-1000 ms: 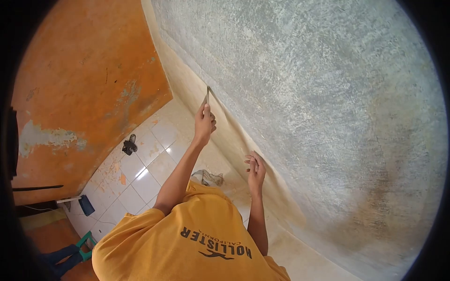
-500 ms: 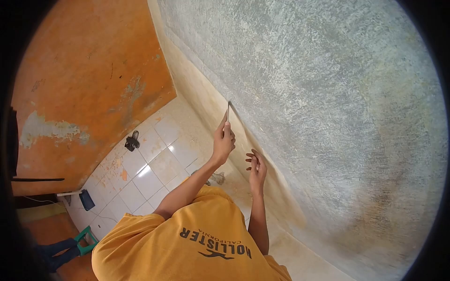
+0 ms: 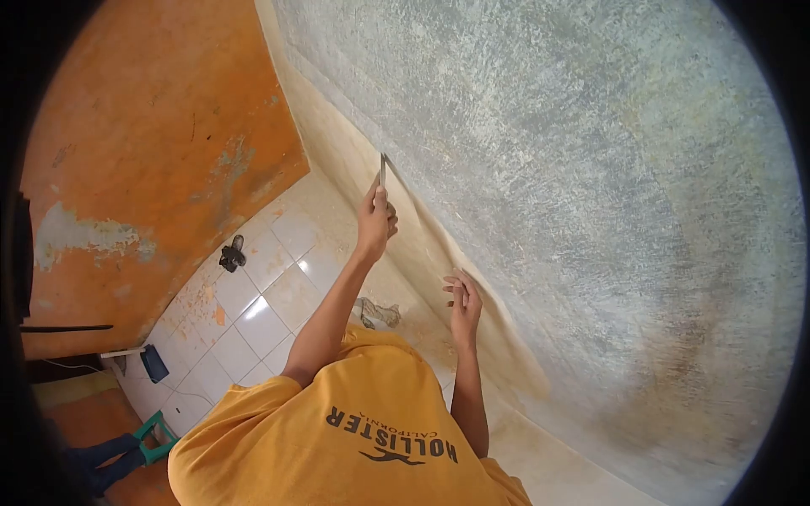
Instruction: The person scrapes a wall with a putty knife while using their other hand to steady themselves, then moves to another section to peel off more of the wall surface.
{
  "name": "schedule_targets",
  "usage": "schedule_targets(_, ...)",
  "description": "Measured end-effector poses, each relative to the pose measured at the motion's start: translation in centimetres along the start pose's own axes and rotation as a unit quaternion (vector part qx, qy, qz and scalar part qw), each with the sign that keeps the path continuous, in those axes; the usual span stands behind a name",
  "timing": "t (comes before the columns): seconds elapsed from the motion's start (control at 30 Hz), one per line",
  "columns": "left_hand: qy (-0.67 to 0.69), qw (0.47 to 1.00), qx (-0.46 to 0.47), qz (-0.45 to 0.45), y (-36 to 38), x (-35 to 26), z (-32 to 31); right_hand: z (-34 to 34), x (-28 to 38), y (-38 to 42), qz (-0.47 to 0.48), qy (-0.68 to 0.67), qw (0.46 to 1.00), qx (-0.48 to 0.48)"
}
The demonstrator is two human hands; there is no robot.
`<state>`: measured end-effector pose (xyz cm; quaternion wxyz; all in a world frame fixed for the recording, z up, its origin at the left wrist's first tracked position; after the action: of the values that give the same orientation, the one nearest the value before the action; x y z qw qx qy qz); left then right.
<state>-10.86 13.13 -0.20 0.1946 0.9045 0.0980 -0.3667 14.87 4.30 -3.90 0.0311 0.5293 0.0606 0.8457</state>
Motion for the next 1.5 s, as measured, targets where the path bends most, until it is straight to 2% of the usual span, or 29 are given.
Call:
schedule_targets(0.1,-0.031,0.999,0.027,0.023,2.9,1.4,-0.6,-0.1,0.4,-0.2,-0.009,0.012,1.000,0.009)
schedule_targets(0.23,0.003,1.000,0.002,-0.007,-0.7,-0.3,0.7,-0.6,1.0,-0.7,-0.004,0.007,1.000,0.019)
schedule_targets(0.33,-0.004,1.000,-0.007,0.009,-0.2,-0.7,0.5,-1.1,2.2,-1.0,0.005,0.005,1.000,0.023)
schedule_targets(0.37,-0.054,0.999,0.003,-0.003,1.0,-0.4,0.0,-1.3,2.5,-1.2,0.004,0.009,1.000,0.024)
schedule_targets(0.47,-0.048,0.998,0.023,0.030,1.5,0.7,0.0,-2.0,3.3,-2.0,0.009,0.007,1.000,0.022)
schedule_targets(0.5,-0.053,0.999,-0.005,0.002,0.1,0.1,0.4,-2.2,3.3,-2.0,0.008,0.003,1.000,0.021)
schedule_targets(0.6,-0.009,0.999,0.012,0.031,-0.7,-2.0,0.5,-2.7,4.3,-2.0,0.021,0.000,0.999,0.024)
schedule_targets(0.73,-0.045,0.996,0.033,0.068,2.2,-1.2,-0.3,-3.0,3.7,-2.6,0.017,-0.006,0.999,0.026)
schedule_targets(0.87,-0.019,0.999,0.002,0.036,-2.0,-2.5,1.3,-3.8,3.4,-2.2,0.013,-0.008,1.000,0.027)
schedule_targets(1.0,-0.064,0.997,-0.004,0.042,-0.3,-1.5,1.0,-4.1,3.3,-2.0,0.011,-0.009,1.000,0.023)
schedule_targets(1.03,-0.050,0.997,0.034,0.057,0.5,-1.3,0.8,-4.2,3.0,-2.1,0.007,-0.011,1.000,0.020)
schedule_targets(1.13,-0.067,0.998,-0.001,0.011,-2.4,-2.5,1.8,-4.3,2.4,-2.3,-0.007,-0.023,1.000,0.005)
schedule_targets(1.17,-0.019,0.999,0.019,0.043,-3.7,-2.4,2.7,-4.2,2.8,-2.4,-0.010,-0.031,0.999,-0.003)
schedule_targets(1.27,-0.049,0.998,-0.002,0.042,-2.8,-2.9,2.1,-3.7,3.8,-2.5,0.002,-0.025,0.999,-0.027)
schedule_targets(1.3,-0.092,0.996,0.009,0.017,-1.2,-3.3,1.1,-3.8,4.2,-2.7,0.010,-0.019,0.999,-0.033)
schedule_targets(1.4,-0.087,0.994,0.038,0.048,-0.5,-2.2,1.1,-3.7,4.6,-3.6,0.003,-0.010,1.000,-0.027)
schedule_targets(1.5,-0.034,0.999,0.007,0.020,-4.9,-4.0,2.8,-3.7,6.5,-3.9,0.035,0.021,0.999,-0.023)
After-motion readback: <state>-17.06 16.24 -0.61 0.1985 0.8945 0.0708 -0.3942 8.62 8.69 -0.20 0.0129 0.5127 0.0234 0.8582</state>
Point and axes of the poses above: each hand's wrist, its own y-axis away from the middle knuckle, its own z-axis out of the back of the hand, x = y × z, the point moved 5 cm from there along -y, towards the middle knuckle, and after that the axes turned 15 degrees about y, right-handed, at the moved point
